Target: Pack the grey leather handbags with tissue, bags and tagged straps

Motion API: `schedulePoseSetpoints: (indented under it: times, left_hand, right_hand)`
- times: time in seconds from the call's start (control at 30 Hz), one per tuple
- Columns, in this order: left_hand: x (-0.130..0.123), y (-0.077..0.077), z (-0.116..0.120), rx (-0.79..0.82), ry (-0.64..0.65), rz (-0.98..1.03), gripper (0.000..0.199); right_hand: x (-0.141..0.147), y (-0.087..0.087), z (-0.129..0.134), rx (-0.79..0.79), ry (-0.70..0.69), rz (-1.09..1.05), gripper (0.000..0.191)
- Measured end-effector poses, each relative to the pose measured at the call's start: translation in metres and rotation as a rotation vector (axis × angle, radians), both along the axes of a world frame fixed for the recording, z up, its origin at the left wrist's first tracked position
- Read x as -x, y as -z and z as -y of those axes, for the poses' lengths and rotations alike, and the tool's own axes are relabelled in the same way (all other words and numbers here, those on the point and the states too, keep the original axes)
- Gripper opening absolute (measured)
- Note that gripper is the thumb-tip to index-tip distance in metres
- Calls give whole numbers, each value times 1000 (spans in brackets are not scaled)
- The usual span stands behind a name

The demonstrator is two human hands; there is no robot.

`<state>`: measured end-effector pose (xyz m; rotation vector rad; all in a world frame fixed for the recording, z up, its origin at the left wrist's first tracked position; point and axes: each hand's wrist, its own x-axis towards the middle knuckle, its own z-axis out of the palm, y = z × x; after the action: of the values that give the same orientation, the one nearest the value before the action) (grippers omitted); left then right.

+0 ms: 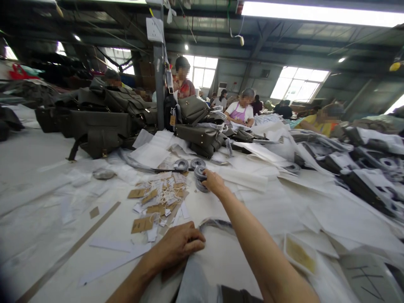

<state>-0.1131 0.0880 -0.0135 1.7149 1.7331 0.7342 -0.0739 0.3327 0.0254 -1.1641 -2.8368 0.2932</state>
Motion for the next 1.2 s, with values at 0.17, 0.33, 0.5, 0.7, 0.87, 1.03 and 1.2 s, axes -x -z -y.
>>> schedulePoseSetpoints:
  times: [0.17, 0.33, 0.5, 0.7, 0.87, 1.03, 1.2]
  left_hand:
    - [0, 0, 0, -32, -4, 6, 25]
    - [1, 2, 0, -25, -16, -5, 26]
    - [1, 6, -2, -40, -31, -50, 28]
    - [1, 0, -1, -28, -14, -97, 27]
    - [3, 0, -4, -49, 20, -72, 28]
    - [4, 2, -6, -47, 49, -41, 24]
    - [3, 1, -7, -49, 8, 5, 23]
  right_hand:
    - [6, -6, 20, -214, -33, 60, 27]
    - [7, -7, 27, -328, -176, 64, 24]
    - [-6, -11, 25, -353, -207, 3, 29]
    - [-65, -37, 46, -322, -255, -149, 27]
    - [-145, -34, 91, -181, -474, -225, 23]
    - [-179, -16, 116, 105, -557, -72, 11]
    - [-161, -15, 106, 37, -196, -241, 21]
